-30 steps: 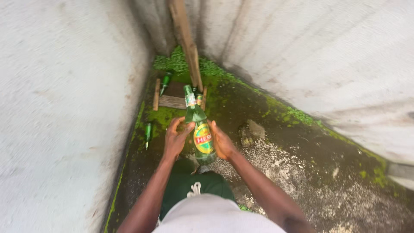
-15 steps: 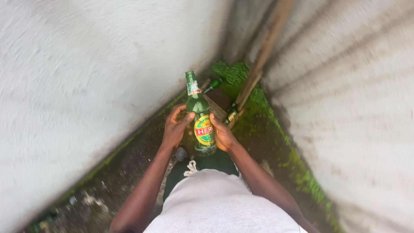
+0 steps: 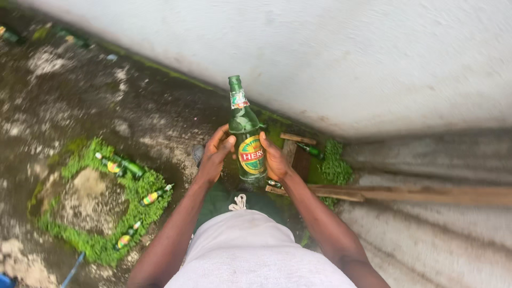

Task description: The person picks up glass bottles from the ground and places them into plastic crates.

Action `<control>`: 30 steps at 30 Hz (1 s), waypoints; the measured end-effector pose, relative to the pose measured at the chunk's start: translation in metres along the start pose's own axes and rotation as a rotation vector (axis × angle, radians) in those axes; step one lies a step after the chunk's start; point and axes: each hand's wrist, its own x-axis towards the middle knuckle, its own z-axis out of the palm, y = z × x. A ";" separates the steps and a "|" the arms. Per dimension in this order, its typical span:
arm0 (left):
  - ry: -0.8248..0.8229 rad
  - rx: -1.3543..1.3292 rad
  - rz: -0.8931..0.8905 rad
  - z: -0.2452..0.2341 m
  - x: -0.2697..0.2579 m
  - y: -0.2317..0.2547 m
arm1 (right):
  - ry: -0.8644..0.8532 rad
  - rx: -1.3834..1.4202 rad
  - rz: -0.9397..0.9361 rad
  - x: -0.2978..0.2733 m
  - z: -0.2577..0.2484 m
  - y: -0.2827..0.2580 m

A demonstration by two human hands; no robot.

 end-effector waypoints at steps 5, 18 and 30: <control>0.216 -0.112 0.083 -0.050 -0.031 0.019 | -0.136 -0.019 0.070 0.057 0.048 0.027; 0.399 -0.134 0.337 -0.228 -0.088 0.091 | -0.458 -0.173 0.289 0.201 0.216 0.082; 0.810 -0.107 0.463 -0.265 -0.134 0.141 | -0.612 -0.265 0.595 0.282 0.308 0.136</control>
